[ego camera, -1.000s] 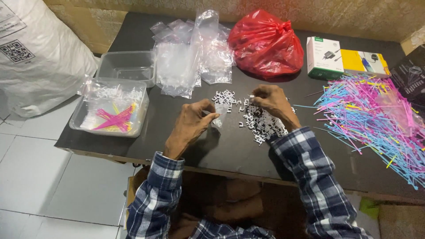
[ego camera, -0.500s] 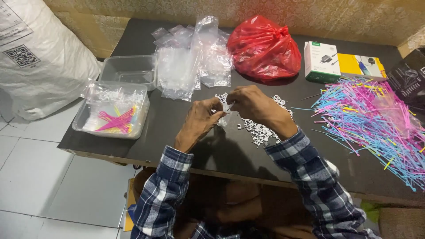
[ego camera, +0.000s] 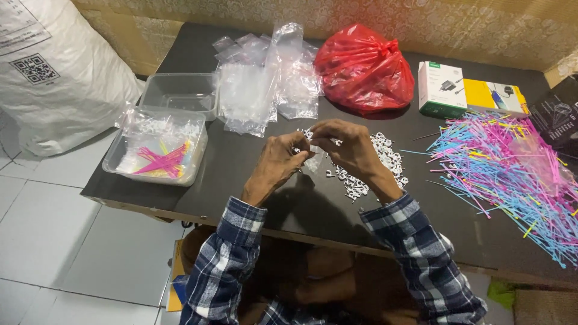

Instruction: Sorting and packing small plastic cable clips and colorful ties into plastic bags.

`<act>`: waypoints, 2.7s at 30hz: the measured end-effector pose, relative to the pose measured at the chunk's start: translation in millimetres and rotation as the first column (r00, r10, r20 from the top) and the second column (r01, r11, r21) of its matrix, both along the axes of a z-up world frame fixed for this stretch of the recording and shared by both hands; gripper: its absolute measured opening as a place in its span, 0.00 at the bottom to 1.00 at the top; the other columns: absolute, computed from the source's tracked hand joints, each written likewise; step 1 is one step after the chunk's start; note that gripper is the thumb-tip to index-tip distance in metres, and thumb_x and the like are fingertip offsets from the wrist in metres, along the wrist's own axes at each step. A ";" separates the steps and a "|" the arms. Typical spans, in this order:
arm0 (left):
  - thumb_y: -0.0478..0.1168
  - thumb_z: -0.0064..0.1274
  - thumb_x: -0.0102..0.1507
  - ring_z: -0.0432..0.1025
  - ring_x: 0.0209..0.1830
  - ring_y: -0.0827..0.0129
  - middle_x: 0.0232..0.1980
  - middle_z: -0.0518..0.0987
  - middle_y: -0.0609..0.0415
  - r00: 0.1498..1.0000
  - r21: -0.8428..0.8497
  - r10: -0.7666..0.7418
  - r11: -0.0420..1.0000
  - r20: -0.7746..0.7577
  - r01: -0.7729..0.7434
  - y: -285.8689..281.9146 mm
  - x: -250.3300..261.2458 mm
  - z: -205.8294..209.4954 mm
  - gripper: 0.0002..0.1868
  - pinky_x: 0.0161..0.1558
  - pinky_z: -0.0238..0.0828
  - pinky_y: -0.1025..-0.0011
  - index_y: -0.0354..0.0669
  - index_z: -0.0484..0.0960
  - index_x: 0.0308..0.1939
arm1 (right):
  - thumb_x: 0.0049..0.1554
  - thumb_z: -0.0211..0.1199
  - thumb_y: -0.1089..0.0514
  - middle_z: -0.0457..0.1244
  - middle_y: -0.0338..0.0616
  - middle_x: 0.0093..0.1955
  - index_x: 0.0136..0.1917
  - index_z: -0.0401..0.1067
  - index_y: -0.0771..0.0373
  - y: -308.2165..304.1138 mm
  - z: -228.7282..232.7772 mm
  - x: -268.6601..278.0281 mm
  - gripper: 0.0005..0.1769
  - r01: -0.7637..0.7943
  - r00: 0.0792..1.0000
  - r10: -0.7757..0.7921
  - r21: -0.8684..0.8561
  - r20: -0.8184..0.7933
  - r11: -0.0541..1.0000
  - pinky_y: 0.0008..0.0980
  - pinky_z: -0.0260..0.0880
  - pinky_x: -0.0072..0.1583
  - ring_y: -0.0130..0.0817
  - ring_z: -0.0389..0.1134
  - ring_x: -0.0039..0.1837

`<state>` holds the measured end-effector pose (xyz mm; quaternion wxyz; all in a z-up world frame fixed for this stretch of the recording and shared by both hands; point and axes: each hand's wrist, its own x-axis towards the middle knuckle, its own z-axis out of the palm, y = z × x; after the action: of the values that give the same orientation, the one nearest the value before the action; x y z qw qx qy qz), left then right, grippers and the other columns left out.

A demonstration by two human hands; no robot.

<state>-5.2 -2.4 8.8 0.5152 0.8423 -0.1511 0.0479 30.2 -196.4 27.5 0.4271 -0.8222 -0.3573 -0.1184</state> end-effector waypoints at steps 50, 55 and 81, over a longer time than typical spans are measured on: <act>0.33 0.71 0.54 0.82 0.29 0.66 0.32 0.86 0.46 0.956 -0.581 -0.014 0.797 -0.294 -0.167 6.4 20.4 -94.3 0.13 0.31 0.83 0.75 0.36 0.85 0.40 | 0.55 0.73 0.59 0.70 0.48 0.43 0.55 0.76 0.67 2.4 -99.1 1.7 0.17 0.220 0.835 0.031 0.386 -0.549 0.896 0.33 0.77 0.49 0.30 0.72 0.46; 0.39 0.68 0.60 0.83 0.29 0.62 0.34 0.86 0.42 0.947 -0.606 -0.056 0.780 -0.315 -0.156 6.0 18.3 -89.2 0.13 0.28 0.84 0.71 0.35 0.85 0.43 | 0.54 0.74 0.61 0.70 0.47 0.41 0.54 0.76 0.66 2.1 -104.9 4.4 0.16 0.222 0.822 0.078 0.444 -0.564 0.868 0.29 0.76 0.47 0.27 0.71 0.43; 0.35 0.71 0.55 0.80 0.37 0.71 0.37 0.86 0.47 0.973 -0.553 -0.044 0.828 -0.228 -0.092 10.8 23.3 -100.2 0.17 0.38 0.84 0.72 0.36 0.84 0.46 | 0.57 0.71 0.57 0.71 0.46 0.46 0.56 0.76 0.64 5.0 -98.2 -0.7 0.16 0.274 0.771 0.117 0.493 -0.625 0.826 0.27 0.77 0.50 0.25 0.70 0.48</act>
<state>18.1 8.4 -91.4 0.7528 0.6557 -0.0588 -0.0017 29.6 -191.4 -70.8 0.7367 -0.6662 -0.1059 0.0467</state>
